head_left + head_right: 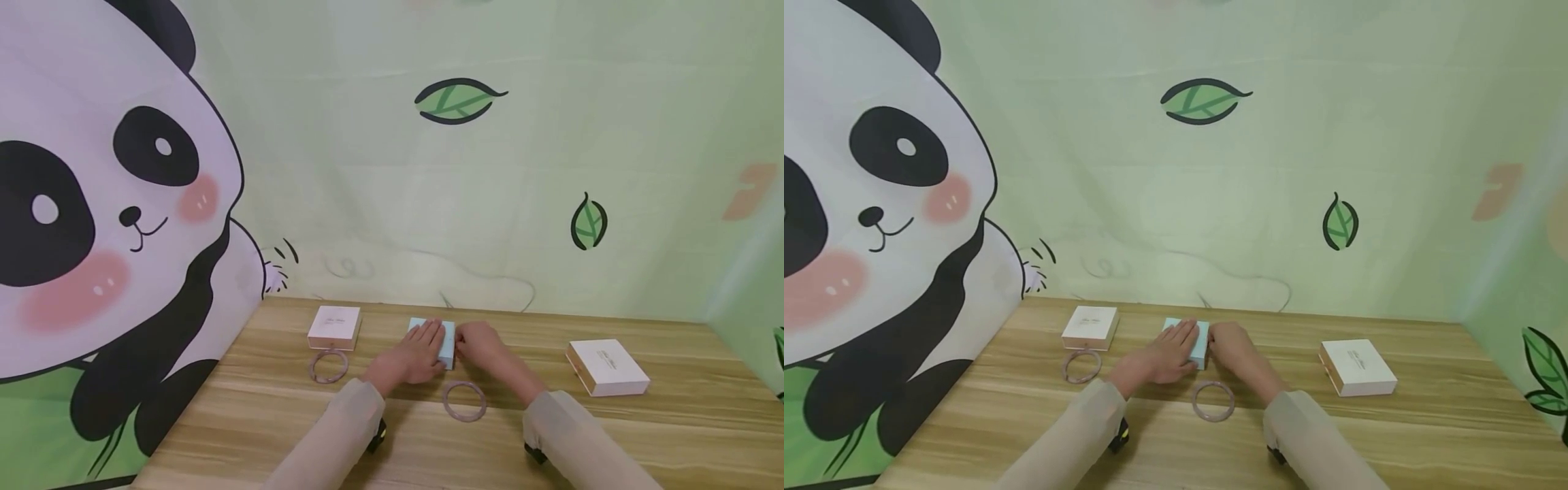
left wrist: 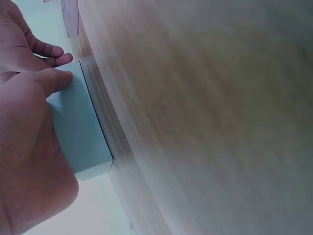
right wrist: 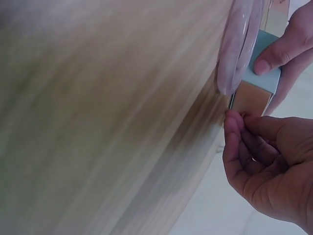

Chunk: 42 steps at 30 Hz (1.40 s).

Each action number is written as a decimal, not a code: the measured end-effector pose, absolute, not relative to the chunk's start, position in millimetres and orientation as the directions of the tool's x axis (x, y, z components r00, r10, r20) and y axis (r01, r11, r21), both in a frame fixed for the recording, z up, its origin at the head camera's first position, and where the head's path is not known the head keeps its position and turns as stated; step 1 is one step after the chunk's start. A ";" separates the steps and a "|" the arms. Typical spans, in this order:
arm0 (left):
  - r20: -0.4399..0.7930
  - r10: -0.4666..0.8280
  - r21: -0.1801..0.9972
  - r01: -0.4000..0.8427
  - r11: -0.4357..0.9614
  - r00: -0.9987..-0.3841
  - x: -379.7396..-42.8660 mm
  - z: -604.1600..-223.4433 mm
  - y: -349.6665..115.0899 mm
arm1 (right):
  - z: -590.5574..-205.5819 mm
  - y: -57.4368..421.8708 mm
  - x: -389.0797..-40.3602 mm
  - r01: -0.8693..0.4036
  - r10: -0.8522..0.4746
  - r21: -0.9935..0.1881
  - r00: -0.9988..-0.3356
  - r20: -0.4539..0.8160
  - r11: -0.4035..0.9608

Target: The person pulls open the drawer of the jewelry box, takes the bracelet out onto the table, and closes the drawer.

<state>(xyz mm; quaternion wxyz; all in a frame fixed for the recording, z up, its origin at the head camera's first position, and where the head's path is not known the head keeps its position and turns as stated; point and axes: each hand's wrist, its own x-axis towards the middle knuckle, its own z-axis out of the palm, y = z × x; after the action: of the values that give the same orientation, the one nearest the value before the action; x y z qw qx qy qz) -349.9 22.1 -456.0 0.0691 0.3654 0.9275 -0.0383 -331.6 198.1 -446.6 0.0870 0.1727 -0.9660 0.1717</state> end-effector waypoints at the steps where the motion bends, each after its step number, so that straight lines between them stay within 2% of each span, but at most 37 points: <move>1: -0.157 0.672 -0.022 0.683 0.730 -0.723 -349.7 -455.7 22.7 | -446.6 198.4 -331.5 -0.368 -0.307 -0.297 -0.923 0.232 0.881; 10: -0.157 0.678 0.003 0.686 0.727 -0.718 -350.8 -456.9 23.1 | -448.1 201.0 -330.6 -0.360 -0.295 -0.338 -0.927 0.231 0.869; 18: -0.149 0.703 0.077 0.701 0.709 -0.695 -350.4 -450.5 18.5 | -449.7 200.2 -332.7 -0.343 -0.277 -0.366 -0.935 0.223 0.865; 25: -0.136 0.689 0.102 0.682 0.724 -0.712 -361.0 -465.8 22.8 | -447.4 205.9 -333.0 -0.389 -0.330 -0.374 -0.919 0.215 0.842; 32: -0.152 0.671 0.098 0.665 0.741 -0.726 -350.3 -455.5 21.2 | -448.2 216.1 -327.1 -0.470 -0.404 -0.365 -0.881 0.246 0.804; 42: -0.139 0.626 0.132 0.612 0.780 -0.768 -344.2 -449.8 29.2 | -439.2 236.8 -312.7 -0.437 -0.375 -0.373 -0.898 0.231 0.819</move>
<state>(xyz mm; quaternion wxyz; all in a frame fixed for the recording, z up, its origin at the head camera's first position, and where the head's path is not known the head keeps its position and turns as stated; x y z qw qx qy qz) -344.2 29.2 -449.8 0.0881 0.3293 0.9393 0.0395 -312.7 236.8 -439.2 0.0736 0.2134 -0.9507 0.2125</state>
